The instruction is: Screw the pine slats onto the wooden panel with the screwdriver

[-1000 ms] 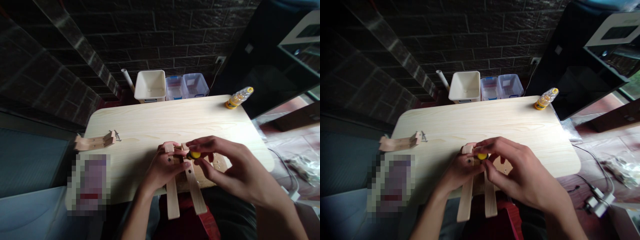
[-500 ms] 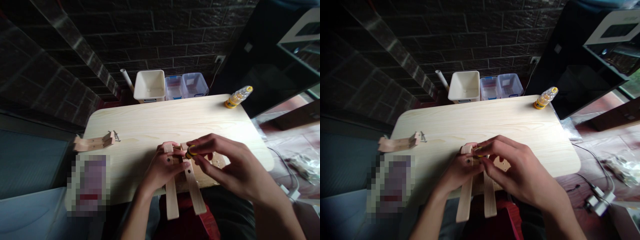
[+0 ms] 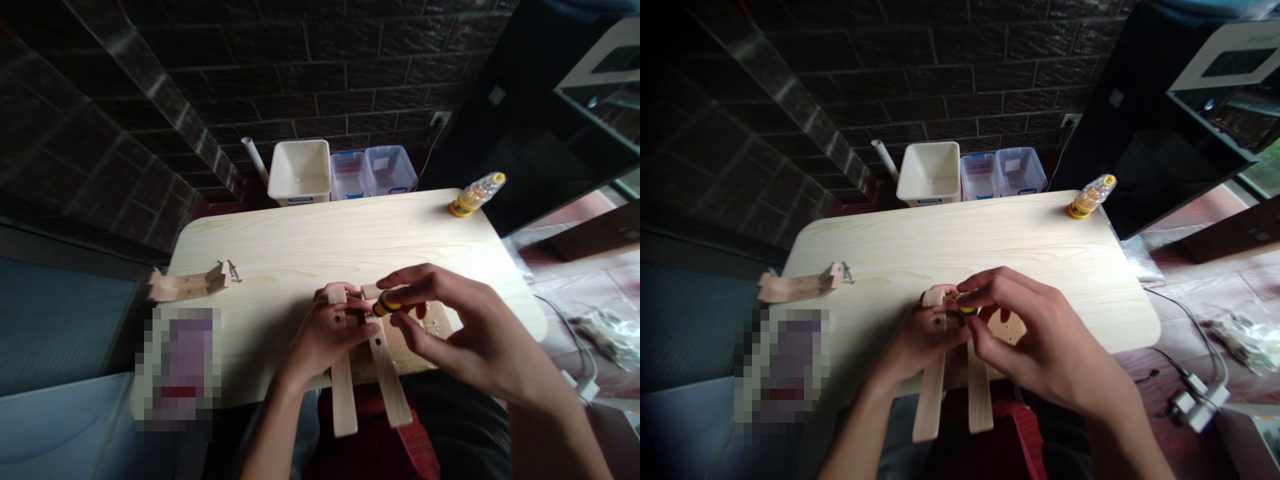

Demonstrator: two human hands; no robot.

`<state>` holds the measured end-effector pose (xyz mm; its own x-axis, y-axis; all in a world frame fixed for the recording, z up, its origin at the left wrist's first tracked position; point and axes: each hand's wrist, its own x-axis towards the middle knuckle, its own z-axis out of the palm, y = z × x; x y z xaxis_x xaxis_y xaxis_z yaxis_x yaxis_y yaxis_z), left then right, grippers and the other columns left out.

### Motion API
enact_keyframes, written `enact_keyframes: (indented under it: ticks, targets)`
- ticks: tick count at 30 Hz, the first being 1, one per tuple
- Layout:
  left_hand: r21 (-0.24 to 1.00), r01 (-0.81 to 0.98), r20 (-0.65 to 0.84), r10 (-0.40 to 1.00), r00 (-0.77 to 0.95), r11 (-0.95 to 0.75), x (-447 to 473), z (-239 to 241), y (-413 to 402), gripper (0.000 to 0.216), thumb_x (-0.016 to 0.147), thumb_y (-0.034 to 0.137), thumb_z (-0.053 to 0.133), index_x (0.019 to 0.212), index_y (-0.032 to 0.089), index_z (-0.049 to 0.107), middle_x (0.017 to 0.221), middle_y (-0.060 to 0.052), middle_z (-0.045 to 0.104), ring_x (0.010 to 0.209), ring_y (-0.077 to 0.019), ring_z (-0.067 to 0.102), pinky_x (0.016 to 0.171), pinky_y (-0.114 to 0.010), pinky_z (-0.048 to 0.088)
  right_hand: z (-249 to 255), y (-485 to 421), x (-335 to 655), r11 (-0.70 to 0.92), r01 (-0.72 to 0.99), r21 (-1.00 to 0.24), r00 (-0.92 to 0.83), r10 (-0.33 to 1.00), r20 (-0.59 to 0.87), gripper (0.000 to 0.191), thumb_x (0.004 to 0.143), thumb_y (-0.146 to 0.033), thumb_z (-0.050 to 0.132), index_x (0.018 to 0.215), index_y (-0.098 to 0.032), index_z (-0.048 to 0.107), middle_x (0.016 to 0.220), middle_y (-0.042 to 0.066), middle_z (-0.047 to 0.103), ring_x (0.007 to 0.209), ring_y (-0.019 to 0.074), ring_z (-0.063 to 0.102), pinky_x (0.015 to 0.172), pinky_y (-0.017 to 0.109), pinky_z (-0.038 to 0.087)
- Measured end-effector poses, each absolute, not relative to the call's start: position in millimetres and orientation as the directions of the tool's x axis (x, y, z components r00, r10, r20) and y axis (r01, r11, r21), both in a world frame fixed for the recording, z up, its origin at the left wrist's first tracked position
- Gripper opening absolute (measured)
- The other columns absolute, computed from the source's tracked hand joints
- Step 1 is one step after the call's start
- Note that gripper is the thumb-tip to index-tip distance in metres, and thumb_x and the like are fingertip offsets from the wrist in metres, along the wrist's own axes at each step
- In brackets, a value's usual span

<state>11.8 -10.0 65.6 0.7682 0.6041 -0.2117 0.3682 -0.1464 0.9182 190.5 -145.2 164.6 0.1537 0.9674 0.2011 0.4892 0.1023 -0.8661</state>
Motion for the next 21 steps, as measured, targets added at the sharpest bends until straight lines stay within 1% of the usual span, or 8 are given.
enact_keyframes:
  ticks: [2, 4, 10, 14, 16, 21]
  targets:
    - [0.921, 0.362, -0.21, 0.6, 0.772, -0.143, 11.6, 65.9, -10.1, 0.031, 0.078, 0.045, 0.088, 0.105, 0.029, 0.085, 0.143, -0.006, 0.07, 0.136, -0.0335, 0.062, 0.12, -0.049, 0.047, 164.8, -146.4, 190.4, 0.099, 0.485, -0.869, 0.148, 0.97, 0.193, 0.02, 0.096, -0.014, 0.071, 0.113, -0.026, 0.07, 0.121, 0.007, 0.074, 0.106, 0.021, 0.072, 0.081, 0.03, 0.061]
    - [0.922, 0.36, -0.21, 0.6, 0.772, -0.141, 11.5, 65.8, -10.3, 0.032, 0.078, 0.044, 0.088, 0.105, 0.029, 0.085, 0.143, -0.005, 0.07, 0.135, -0.0334, 0.063, 0.119, -0.047, 0.049, 164.5, -147.0, 191.2, 0.1, 0.487, -0.868, 0.139, 0.972, 0.19, 0.021, 0.097, -0.015, 0.071, 0.114, -0.026, 0.07, 0.119, 0.007, 0.074, 0.102, 0.0203, 0.072, 0.079, 0.029, 0.061]
    - [0.916, 0.371, -0.213, 0.6, 0.771, -0.151, 11.7, 64.9, -10.3, 0.031, 0.078, 0.045, 0.088, 0.105, 0.03, 0.085, 0.144, -0.006, 0.07, 0.136, -0.0345, 0.062, 0.118, -0.049, 0.05, 163.6, -144.3, 192.1, 0.124, 0.524, -0.843, 0.141, 0.963, 0.229, 0.017, 0.097, -0.017, 0.072, 0.112, -0.025, 0.07, 0.119, 0.008, 0.073, 0.096, 0.019, 0.071, 0.077, 0.03, 0.06]
    - [0.922, 0.36, -0.209, 0.598, 0.773, -0.144, 10.9, 63.5, -9.9, 0.033, 0.078, 0.045, 0.089, 0.106, 0.029, 0.085, 0.144, -0.007, 0.069, 0.136, -0.0338, 0.062, 0.119, -0.049, 0.048, 165.8, -144.8, 189.8, 0.098, 0.498, -0.862, 0.135, 0.973, 0.188, 0.022, 0.098, -0.016, 0.07, 0.117, -0.026, 0.07, 0.123, 0.006, 0.073, 0.101, 0.0177, 0.07, 0.076, 0.027, 0.059]
    - [0.926, 0.351, -0.209, 0.592, 0.778, -0.135, 10.4, 62.3, -9.9, 0.033, 0.078, 0.045, 0.089, 0.106, 0.029, 0.084, 0.142, -0.006, 0.071, 0.135, -0.0332, 0.063, 0.119, -0.048, 0.049, 166.0, -145.5, 189.6, 0.085, 0.5, -0.862, 0.134, 0.975, 0.174, 0.022, 0.099, -0.016, 0.07, 0.117, -0.028, 0.069, 0.12, 0.004, 0.073, 0.103, 0.0177, 0.07, 0.077, 0.026, 0.059]
    - [0.932, 0.342, -0.213, 0.59, 0.779, -0.116, 10.3, 60.7, -10.7, 0.028, 0.078, 0.042, 0.089, 0.102, 0.028, 0.085, 0.133, -0.006, 0.075, 0.134, -0.0329, 0.064, 0.117, -0.047, 0.05, 163.5, -145.7, 191.0, 0.101, 0.533, -0.84, 0.141, 0.968, 0.206, 0.018, 0.098, -0.018, 0.072, 0.113, -0.028, 0.068, 0.115, 0.003, 0.072, 0.098, 0.017, 0.07, 0.079, 0.028, 0.058]
